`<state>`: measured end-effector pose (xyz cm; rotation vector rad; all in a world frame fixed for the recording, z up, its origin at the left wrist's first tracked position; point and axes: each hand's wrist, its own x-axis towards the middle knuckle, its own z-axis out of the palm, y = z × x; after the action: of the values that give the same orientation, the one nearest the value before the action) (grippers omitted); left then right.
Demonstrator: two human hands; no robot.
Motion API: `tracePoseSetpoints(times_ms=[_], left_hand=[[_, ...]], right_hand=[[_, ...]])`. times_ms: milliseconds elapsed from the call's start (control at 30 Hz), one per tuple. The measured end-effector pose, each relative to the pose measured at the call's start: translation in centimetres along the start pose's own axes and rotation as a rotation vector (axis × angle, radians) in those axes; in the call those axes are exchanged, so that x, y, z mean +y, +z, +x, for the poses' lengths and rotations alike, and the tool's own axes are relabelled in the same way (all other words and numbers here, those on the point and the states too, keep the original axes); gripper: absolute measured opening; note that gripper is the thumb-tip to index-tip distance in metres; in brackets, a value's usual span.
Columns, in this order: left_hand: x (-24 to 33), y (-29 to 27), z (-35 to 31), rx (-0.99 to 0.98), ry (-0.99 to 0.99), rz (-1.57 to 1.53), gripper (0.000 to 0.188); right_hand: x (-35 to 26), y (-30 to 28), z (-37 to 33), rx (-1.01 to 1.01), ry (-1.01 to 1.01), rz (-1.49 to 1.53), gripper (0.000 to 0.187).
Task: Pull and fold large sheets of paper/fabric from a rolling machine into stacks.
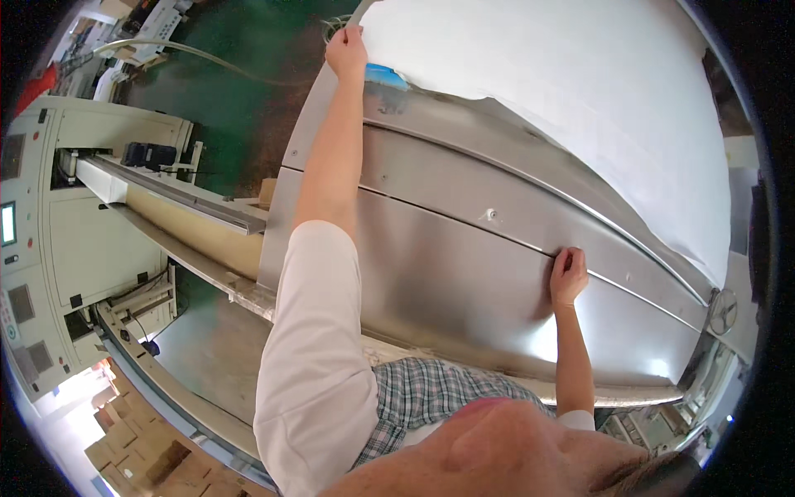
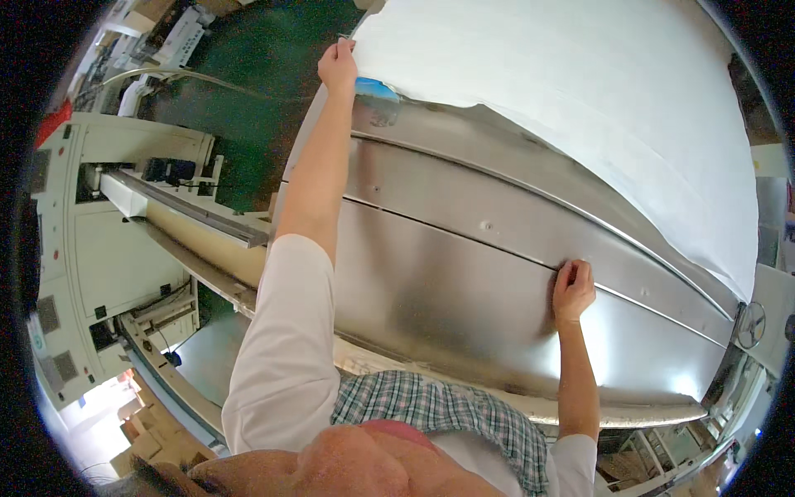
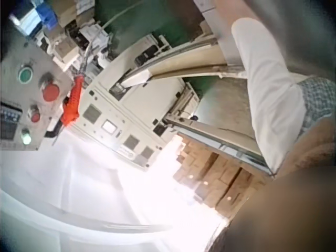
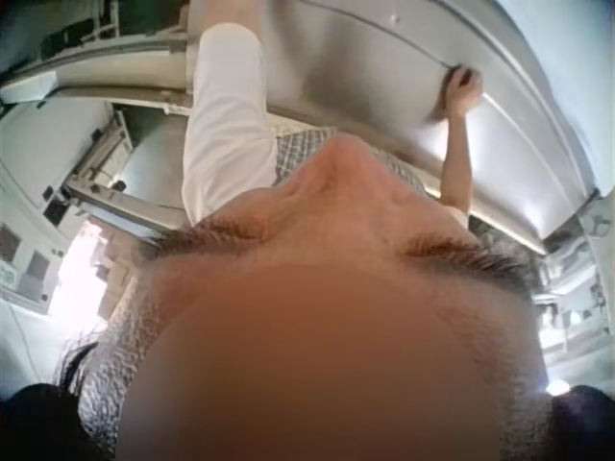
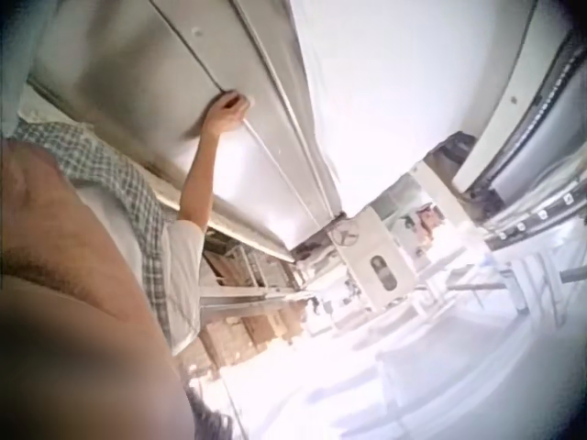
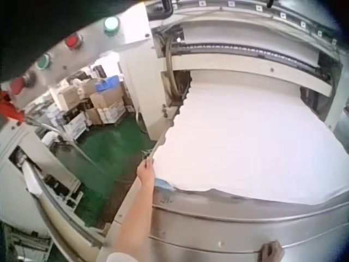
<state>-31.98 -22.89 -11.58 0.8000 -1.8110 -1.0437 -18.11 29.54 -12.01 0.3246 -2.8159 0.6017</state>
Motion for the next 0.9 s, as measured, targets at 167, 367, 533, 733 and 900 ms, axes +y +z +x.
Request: tracePoseSetpoints(times_ms=[167,367,533,733,900], left_hand=[[-2.0,-1.6,2.8,-0.005,0.065,-0.087,0.027],[-0.9,-3.7,2.3,-0.468,-0.273,-0.192,0.025],[0.4,-5.9,2.2,-0.720,-0.293,-0.188,0.031],[8.2,-1.7,0.1,-1.095,0.327,0.658,0.054],[14.6,4.6,-7.3,-1.419,0.410,0.586,0.091]], right_hand=[[-1.5,0.6,0.4,0.004,-0.028,0.043,0.011],[-0.8,0.3,0.4,-0.009,-0.001,-0.005,0.009],[-0.6,0.1,0.4,-0.007,0.021,0.008,0.010],[-1.0,-0.6,0.7,0.000,0.014,0.004,0.009],[-0.8,-0.2,0.1,0.024,0.001,0.028,0.007]])
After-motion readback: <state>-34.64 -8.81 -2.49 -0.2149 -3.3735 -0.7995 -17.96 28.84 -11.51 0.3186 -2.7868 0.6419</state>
